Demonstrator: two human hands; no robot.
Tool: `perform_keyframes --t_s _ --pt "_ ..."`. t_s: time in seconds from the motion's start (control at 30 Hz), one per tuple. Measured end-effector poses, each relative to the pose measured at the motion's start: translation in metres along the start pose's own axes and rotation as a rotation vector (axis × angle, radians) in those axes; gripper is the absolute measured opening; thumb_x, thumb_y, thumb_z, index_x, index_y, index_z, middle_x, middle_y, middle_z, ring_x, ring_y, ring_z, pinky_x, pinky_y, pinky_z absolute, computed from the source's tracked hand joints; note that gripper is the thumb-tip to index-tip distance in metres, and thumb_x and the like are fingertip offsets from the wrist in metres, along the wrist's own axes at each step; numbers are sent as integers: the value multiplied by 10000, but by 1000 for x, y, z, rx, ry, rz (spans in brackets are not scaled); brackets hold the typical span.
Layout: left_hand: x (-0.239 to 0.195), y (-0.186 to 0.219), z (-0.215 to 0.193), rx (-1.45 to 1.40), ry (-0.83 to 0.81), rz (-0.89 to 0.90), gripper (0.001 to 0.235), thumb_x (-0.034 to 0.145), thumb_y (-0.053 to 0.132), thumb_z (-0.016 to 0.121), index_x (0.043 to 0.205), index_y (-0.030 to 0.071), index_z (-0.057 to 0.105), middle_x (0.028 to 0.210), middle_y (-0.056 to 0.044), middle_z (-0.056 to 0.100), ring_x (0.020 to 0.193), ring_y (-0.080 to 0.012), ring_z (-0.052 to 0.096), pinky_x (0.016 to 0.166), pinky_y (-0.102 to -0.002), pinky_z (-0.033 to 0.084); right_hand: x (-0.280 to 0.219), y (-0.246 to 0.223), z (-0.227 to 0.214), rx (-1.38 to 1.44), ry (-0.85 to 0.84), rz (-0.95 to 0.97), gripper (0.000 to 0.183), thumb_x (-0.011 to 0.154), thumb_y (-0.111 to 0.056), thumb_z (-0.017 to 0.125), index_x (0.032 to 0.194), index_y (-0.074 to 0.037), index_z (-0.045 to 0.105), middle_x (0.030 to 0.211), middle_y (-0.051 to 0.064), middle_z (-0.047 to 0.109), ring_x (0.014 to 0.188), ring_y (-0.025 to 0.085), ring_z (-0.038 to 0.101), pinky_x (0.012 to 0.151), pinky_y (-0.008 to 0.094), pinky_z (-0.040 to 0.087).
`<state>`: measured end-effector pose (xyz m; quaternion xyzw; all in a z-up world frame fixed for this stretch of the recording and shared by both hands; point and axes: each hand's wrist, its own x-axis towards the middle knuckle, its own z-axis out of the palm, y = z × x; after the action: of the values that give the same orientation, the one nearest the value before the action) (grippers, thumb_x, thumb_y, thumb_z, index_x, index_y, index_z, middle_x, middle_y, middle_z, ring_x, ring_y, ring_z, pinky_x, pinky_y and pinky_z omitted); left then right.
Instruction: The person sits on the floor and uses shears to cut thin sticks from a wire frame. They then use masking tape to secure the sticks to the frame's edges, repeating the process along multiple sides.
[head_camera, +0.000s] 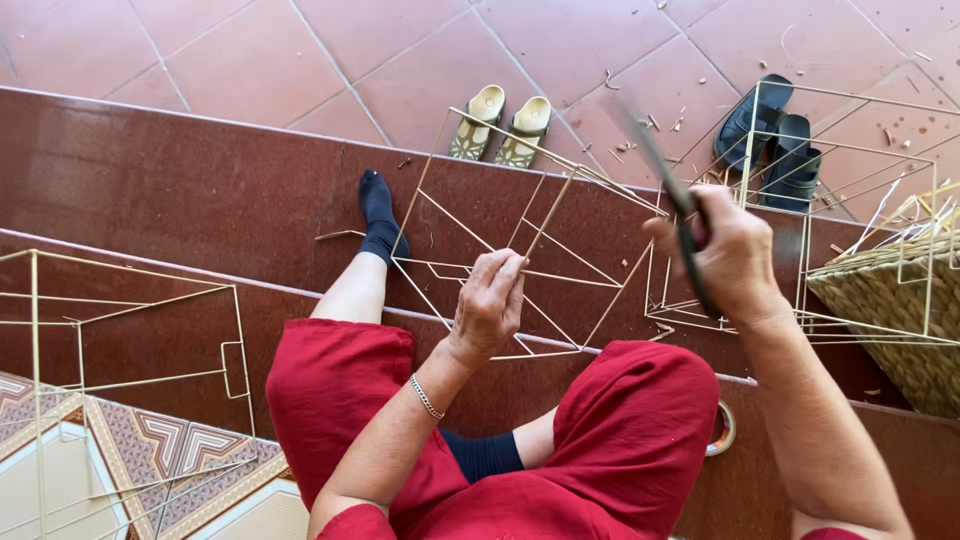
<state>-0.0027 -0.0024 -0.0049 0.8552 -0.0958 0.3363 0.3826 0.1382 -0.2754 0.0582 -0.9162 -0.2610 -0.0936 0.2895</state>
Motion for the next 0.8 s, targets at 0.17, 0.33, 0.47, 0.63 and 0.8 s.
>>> perform_keyframes --t_s 0.17,0.33,0.47,0.63,0.8 --pt "28 -33 -6 -95 94 -94 76 1035 42 601 1071 -10 644 1040 -153 677 968 -288 694 846 -379 593 -18 20 16 784 20 333 353 1086 -359 665 1250 -51 607 831 -9 587 650 48 499 542 215 388" --pt "59 -61 -17 -319 120 -399 138 1052 81 578 1061 14 699 939 -43 663 786 -78 609 676 -252 506 -51 30 39 920 21 466 351 1073 -307 683 1276 -37 588 853 7 622 652 50 514 568 201 410" --pt "72 -67 -2 -532 165 -586 114 1052 110 613 1058 38 702 853 30 599 718 -20 486 620 -210 411 -71 22 57 827 39 470 346 1055 -215 719 1305 -23 575 921 49 662 702 76 565 600 221 458" --pt "74 -76 15 -748 197 -726 106 1068 131 605 1045 47 666 921 40 618 799 -13 506 709 -185 451 -80 -3 68 812 3 289 349 1036 -90 704 1341 -27 547 1081 103 701 1043 167 718 930 315 621" --pt "67 -80 27 -799 244 -779 114 1057 138 612 1029 42 666 892 44 590 786 -30 487 696 -191 437 -72 -33 78 749 -149 70 480 973 -49 733 1399 -17 514 1178 109 708 1181 214 693 1008 355 585"
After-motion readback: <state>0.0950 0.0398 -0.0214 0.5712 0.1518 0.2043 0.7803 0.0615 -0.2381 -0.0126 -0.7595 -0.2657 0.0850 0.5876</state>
